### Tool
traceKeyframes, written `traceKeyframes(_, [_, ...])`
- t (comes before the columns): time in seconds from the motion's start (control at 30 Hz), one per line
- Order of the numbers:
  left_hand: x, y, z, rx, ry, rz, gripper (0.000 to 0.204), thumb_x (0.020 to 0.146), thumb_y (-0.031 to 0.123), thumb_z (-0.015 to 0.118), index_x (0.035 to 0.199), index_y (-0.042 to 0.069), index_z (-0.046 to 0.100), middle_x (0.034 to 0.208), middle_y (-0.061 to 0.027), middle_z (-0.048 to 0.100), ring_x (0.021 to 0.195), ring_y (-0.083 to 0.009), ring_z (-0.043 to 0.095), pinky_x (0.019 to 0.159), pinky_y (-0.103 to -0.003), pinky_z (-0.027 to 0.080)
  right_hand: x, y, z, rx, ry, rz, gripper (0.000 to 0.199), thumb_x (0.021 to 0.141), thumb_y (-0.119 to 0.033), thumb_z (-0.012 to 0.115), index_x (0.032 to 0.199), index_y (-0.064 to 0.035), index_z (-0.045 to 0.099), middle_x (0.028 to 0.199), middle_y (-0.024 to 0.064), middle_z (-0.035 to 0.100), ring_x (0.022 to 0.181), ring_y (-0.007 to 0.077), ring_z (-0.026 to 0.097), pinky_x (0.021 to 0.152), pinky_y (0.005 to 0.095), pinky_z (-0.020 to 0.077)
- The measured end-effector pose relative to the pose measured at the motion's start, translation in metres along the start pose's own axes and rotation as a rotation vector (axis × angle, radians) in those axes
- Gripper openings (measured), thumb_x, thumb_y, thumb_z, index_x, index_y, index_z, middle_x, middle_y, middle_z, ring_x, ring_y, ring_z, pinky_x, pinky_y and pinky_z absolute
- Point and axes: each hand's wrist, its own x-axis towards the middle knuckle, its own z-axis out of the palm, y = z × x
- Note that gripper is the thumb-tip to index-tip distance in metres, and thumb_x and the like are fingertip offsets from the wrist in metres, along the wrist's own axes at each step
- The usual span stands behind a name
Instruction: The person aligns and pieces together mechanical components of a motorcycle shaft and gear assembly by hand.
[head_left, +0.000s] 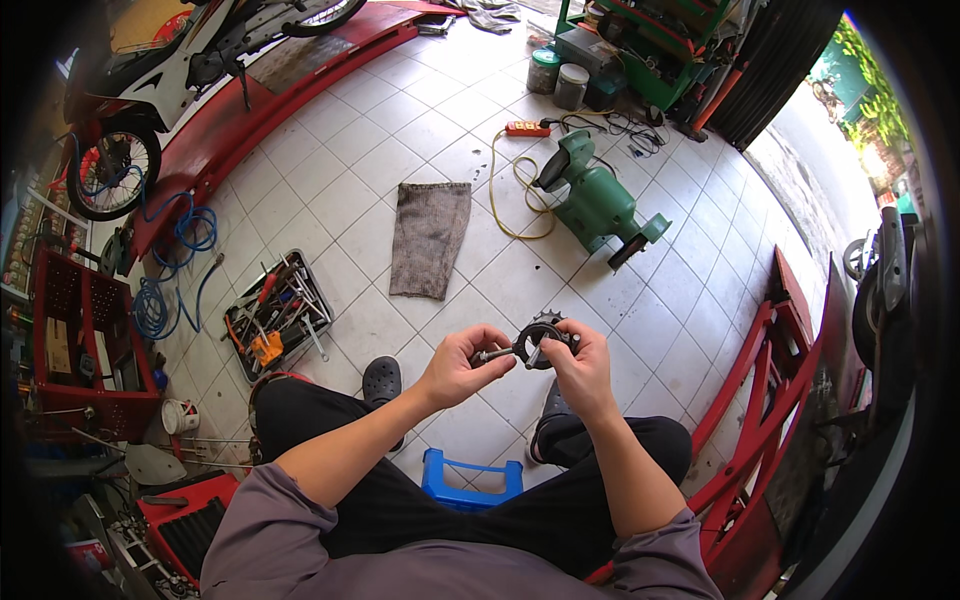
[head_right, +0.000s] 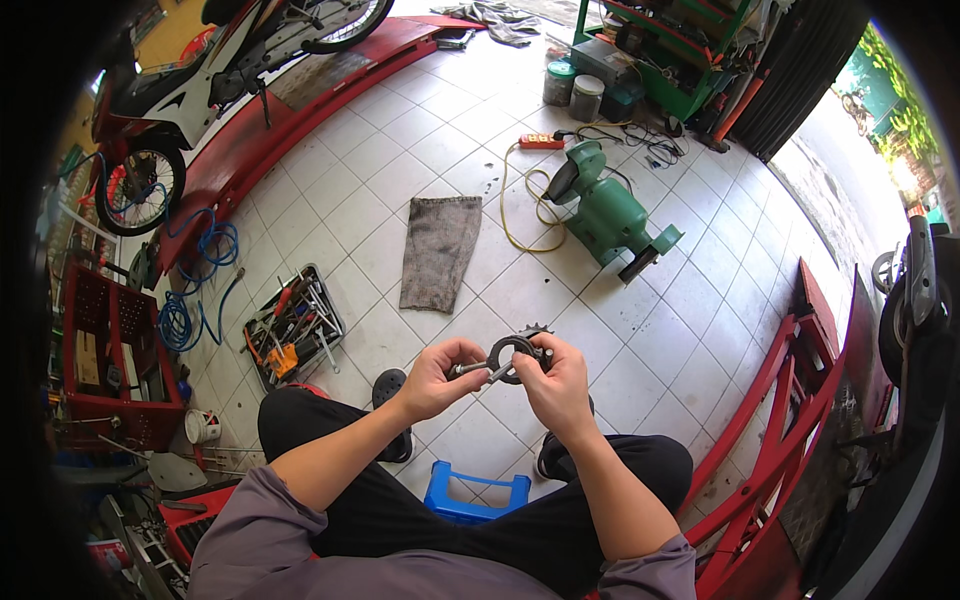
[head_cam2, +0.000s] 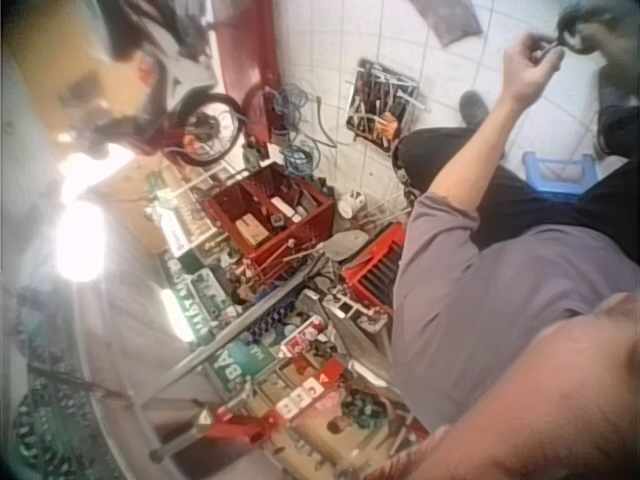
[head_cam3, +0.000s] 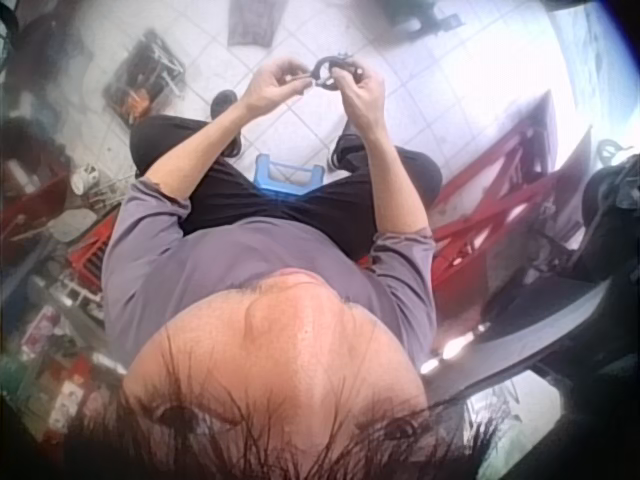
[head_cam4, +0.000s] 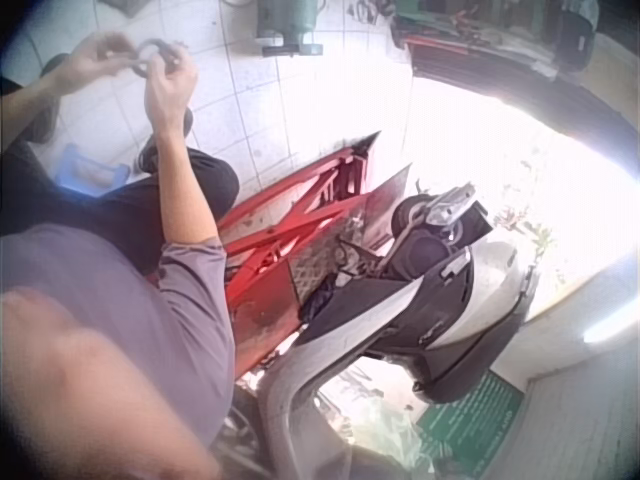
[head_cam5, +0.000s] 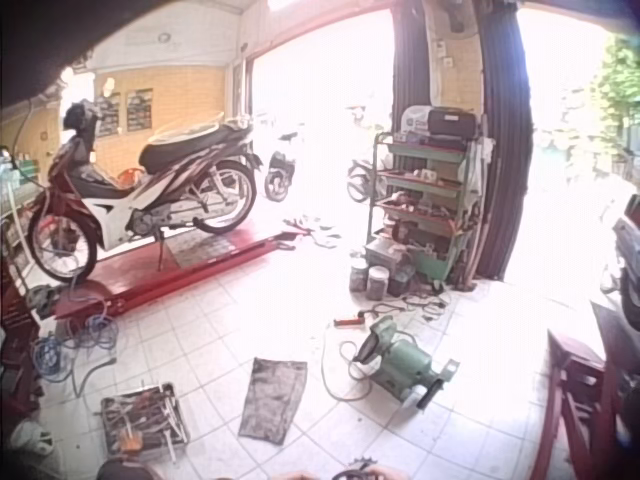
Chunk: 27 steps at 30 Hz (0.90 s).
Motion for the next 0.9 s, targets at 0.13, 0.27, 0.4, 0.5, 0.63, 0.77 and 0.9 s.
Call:
traceKeyframes(0.13, [0.002,-0.005,-0.002,0.006,-0.020,-0.007,0.013,0.089,0.012,0.065,0.093,-0.001,0.064,0.082,-0.0020,0.063,0.072,-0.0062,0.058,0.064,-0.020,0.047,0.000,-0.001,0.001,0.006,0.002,0.001,0.008,0.086,-0.004,0.059,0.086,0.0033,0.062,0.073,-0.0020,0.059,0.063,0.0024,0.049,0.055,0.0186,0.0396])
traceKeyframes(0.27, [0.003,-0.008,-0.007,0.093,-0.049,-0.006,0.016,0.092,0.015,0.061,0.092,-0.001,0.065,0.082,-0.0035,0.064,0.072,-0.0078,0.059,0.066,-0.022,0.048,-0.001,-0.003,0.001,0.007,0.005,0.008,0.008,0.085,-0.004,0.059,0.085,0.0032,0.062,0.072,-0.0023,0.059,0.063,0.0023,0.049,0.055,0.0184,0.0384])
traceKeyframes(0.4, [0.003,-0.008,-0.005,0.041,-0.053,0.011,0.021,0.094,0.018,0.058,0.089,-0.002,0.066,0.080,-0.0048,0.066,0.071,-0.0082,0.059,0.066,-0.023,0.048,-0.001,-0.005,0.002,-0.001,0.000,0.016,0.009,0.085,-0.005,0.060,0.085,0.0030,0.062,0.071,-0.0027,0.058,0.062,0.0022,0.047,0.054,0.0186,0.0377])
traceKeyframes(0.5, [0.003,-0.009,-0.006,0.005,-0.061,0.011,0.023,0.094,0.019,0.058,0.087,-0.002,0.066,0.078,-0.0048,0.065,0.071,-0.0081,0.059,0.066,-0.023,0.048,-0.001,-0.005,0.002,-0.008,-0.003,0.016,0.009,0.085,-0.006,0.060,0.084,0.0028,0.061,0.071,-0.0029,0.057,0.062,0.0022,0.047,0.054,0.0187,0.0376])
traceKeyframes(0.63, [0.001,0.001,-0.006,-0.075,-0.102,-0.054,0.024,0.094,0.019,0.058,0.087,-0.001,0.066,0.078,-0.0046,0.065,0.071,-0.0068,0.059,0.065,-0.021,0.047,-0.002,-0.005,0.001,-0.005,-0.004,0.024,0.009,0.085,-0.006,0.059,0.084,0.0027,0.061,0.071,-0.0028,0.057,0.062,0.0024,0.047,0.055,0.0189,0.0379])
traceKeyframes(0.77, [0.002,-0.007,-0.005,-0.070,-0.078,-0.033,0.016,0.093,0.014,0.059,0.093,-0.001,0.063,0.081,-0.0034,0.064,0.071,-0.0058,0.058,0.065,-0.020,0.047,-0.001,-0.004,0.002,0.001,-0.003,0.008,0.009,0.085,-0.005,0.059,0.084,0.0028,0.061,0.071,-0.0024,0.058,0.063,0.0026,0.048,0.055,0.0190,0.0384])
traceKeyframes(0.9, [0.001,-0.008,-0.003,0.033,-0.066,-0.007,0.011,0.091,0.011,0.061,0.096,0.001,0.059,0.084,-0.0023,0.062,0.072,-0.0069,0.058,0.067,-0.023,0.049,-0.001,-0.003,0.001,0.007,0.001,0.005,0.009,0.085,-0.005,0.059,0.084,0.0028,0.062,0.072,-0.0022,0.059,0.063,0.0026,0.048,0.055,0.0191,0.0385])
